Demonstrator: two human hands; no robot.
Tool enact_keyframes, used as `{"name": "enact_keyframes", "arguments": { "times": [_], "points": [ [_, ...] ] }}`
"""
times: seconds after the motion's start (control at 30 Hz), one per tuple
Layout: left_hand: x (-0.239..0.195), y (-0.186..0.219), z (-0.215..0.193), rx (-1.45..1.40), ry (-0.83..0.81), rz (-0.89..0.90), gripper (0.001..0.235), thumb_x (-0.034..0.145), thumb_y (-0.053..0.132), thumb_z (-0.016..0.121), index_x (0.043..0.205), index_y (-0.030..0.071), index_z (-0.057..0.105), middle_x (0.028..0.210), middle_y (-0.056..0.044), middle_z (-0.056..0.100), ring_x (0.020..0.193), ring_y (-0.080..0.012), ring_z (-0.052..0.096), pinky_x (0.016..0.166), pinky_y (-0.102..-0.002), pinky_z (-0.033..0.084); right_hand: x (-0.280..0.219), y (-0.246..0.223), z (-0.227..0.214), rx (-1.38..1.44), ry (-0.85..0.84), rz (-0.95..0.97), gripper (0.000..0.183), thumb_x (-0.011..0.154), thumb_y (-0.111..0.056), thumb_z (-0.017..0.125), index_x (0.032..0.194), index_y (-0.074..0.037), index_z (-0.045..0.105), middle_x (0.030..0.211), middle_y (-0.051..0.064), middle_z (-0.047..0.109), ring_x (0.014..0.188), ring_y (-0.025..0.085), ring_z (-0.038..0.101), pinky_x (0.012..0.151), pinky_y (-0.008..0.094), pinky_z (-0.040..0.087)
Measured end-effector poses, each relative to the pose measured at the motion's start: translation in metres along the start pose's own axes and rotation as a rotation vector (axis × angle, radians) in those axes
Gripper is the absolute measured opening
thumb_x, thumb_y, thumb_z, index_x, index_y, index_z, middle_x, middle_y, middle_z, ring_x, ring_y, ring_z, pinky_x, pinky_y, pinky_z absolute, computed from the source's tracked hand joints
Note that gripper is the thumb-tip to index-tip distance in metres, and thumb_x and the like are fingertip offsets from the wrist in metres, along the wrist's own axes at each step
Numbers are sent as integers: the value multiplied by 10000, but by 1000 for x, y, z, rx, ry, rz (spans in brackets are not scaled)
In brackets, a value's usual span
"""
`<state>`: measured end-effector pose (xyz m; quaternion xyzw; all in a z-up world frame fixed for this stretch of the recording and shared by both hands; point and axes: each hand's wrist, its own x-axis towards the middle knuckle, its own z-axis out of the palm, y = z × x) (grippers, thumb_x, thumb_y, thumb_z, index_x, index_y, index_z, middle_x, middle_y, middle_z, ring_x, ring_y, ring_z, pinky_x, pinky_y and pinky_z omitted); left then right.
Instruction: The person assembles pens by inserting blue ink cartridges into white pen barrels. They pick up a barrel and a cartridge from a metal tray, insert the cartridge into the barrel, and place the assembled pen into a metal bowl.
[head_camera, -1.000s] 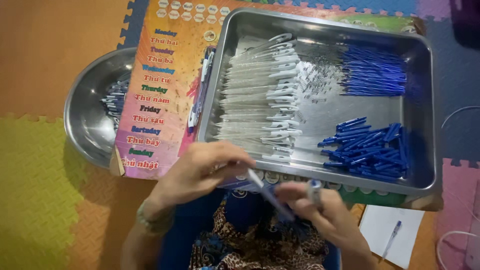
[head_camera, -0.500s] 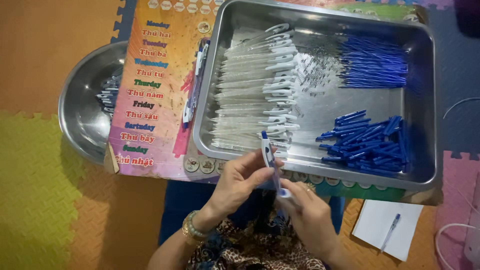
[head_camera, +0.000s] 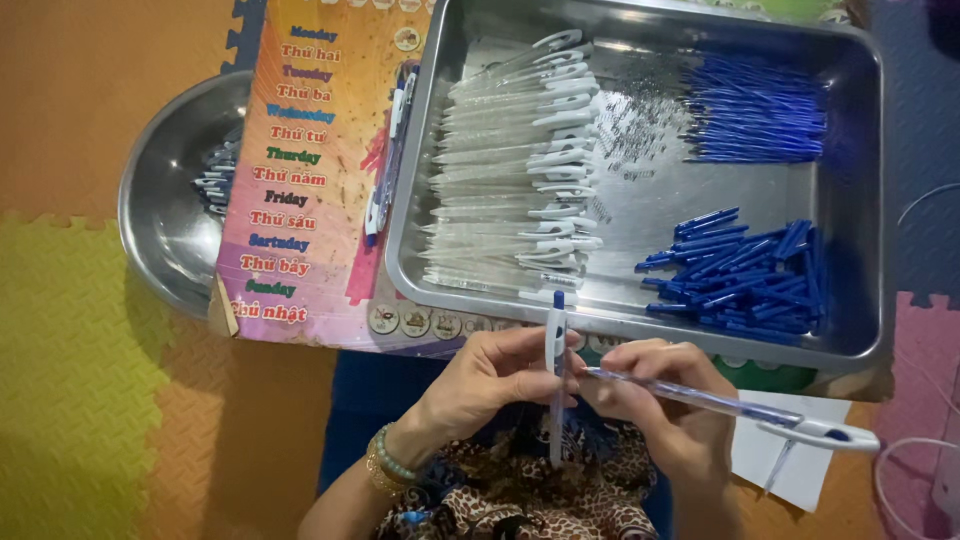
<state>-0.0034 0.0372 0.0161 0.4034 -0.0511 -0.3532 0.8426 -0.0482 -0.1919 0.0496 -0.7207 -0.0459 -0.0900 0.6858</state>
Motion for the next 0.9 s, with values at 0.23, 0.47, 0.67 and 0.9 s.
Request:
{"name": "enact_keyframes", "arguments": {
  "times": [0.23, 0.47, 0.67, 0.9],
  "points": [
    [1, 6, 2, 24, -28, 37, 473, 1030, 140, 772, 1461, -26, 670, 1249, -166, 797, 1136, -315, 800, 1102, -498, 663, -1, -2, 18, -105, 61, -82, 66, 987, -75, 743, 1017, -68, 684, 965, 106, 811, 940, 293, 863, 922, 435, 722],
    [5, -3, -1, 76, -22, 46, 499, 976, 91, 811, 1452, -14, 701, 1364, -158, 772, 1185, -253, 771, 1030, -405, 683, 2, 4, 23, -86, 20, -135, 96, 1001, -60, 746, 1086, -80, 706, 1081, 113, 831, 1074, 323, 863, 1053, 484, 737],
    [6, -9, 1, 70, 15, 44, 462, 953, 37, 820, 1401, -20, 723, 1315, -180, 789, 1146, -277, 799, 1054, -393, 684, 0, 8, 23, -80, 28, -109, 69, 1004, -77, 747, 1072, -63, 751, 1066, 125, 841, 1019, 277, 876, 992, 439, 755],
    [1, -15, 6, 181, 106, 101, 395, 931, 78, 861, 1305, -11, 767, 1012, -115, 837, 852, -162, 795, 800, -307, 713, 2, 16, 25, -152, 48, -212, 84, 977, -47, 778, 1046, -82, 743, 1001, 103, 841, 899, 206, 860, 773, 296, 717]
  ]
}}
